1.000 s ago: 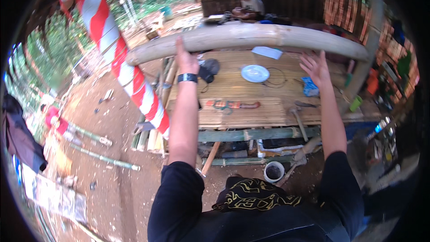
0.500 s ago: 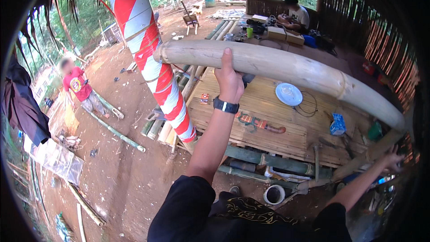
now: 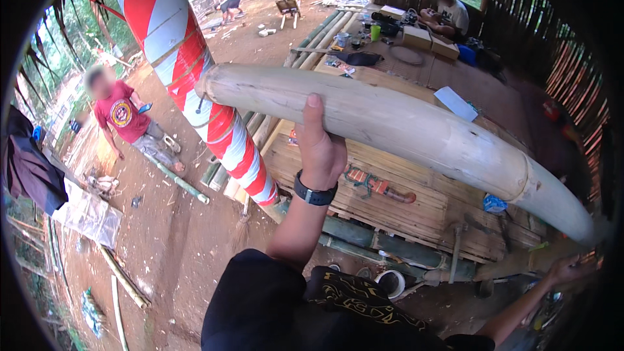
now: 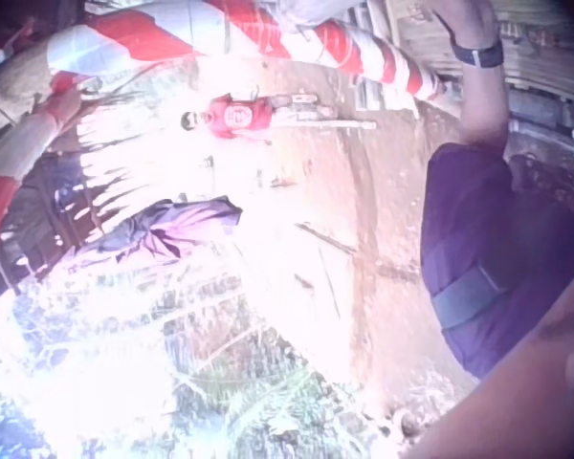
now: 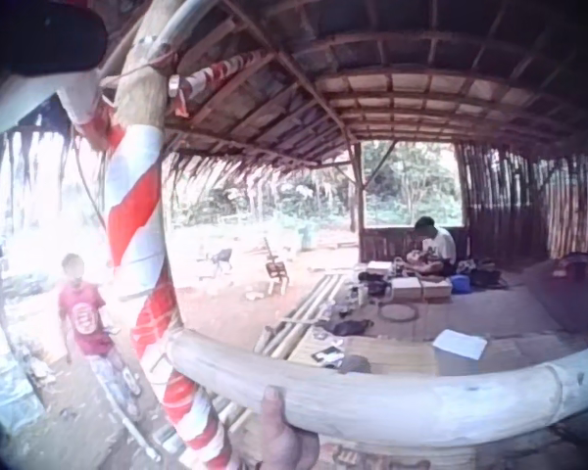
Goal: The person uses a hammer and chisel to carve a long piece of wood, repeatedly striking the chisel to shape the material. They then switch to a smaller stick, using the hammer to split and shape it on the ground.
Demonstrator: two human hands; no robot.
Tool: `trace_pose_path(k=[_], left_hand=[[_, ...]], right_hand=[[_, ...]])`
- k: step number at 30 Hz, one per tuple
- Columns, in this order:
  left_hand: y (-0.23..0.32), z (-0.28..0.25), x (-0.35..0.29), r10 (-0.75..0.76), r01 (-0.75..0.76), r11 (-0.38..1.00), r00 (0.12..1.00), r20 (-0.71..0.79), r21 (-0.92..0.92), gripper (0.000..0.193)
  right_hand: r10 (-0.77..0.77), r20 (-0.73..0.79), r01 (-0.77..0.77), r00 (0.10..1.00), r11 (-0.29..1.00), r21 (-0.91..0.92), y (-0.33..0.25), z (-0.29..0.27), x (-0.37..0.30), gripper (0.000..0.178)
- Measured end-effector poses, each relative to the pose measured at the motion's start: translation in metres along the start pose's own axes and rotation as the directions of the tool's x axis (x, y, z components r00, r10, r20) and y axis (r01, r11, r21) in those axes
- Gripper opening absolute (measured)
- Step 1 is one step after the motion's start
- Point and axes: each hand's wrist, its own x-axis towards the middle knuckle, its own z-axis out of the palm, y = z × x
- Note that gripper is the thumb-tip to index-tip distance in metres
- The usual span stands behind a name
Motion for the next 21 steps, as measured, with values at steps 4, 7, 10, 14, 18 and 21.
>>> trace_pose_path(k=[4,7,10,14,18,21], left_hand=[[-0.001,-0.002,-0.003,0.018,-0.017,0.999,0.999,-0.042,0.027,0.063],[0.014,0.002,-0.005,0.038,-0.037,0.998,0.999,-0.022,0.058,0.065],[0.019,-0.004,-0.001,0.017,-0.019,0.998,0.999,0.033,0.065,0.068],[-0.009,-0.007,0.007,0.278,-0.305,0.790,0.951,0.133,0.531,0.084],[-0.007,-0.051,-0.008,0.393,-0.545,0.189,0.804,0.446,0.817,0.108],[0.022,-0.027,-0.015,0.388,-0.550,0.312,0.818,0.424,0.775,0.094]], right_hand=[[-0.032,0.076,0.033,0.997,0.999,0.000,0.007,0.023,-0.018,0.057],[0.034,0.042,-0.028,0.999,0.990,-0.138,-0.008,0.025,-0.028,0.061],[-0.124,-0.001,0.111,0.992,0.891,-0.441,0.002,0.013,-0.053,0.059],[0.888,0.223,-0.904,0.402,0.347,0.249,0.002,-0.008,-0.146,0.047],[0.852,0.517,-0.876,-0.077,-0.306,0.374,-0.087,0.005,-0.148,0.049],[0.711,0.688,-0.709,-0.147,-0.561,0.427,-0.114,0.031,-0.102,0.068]])
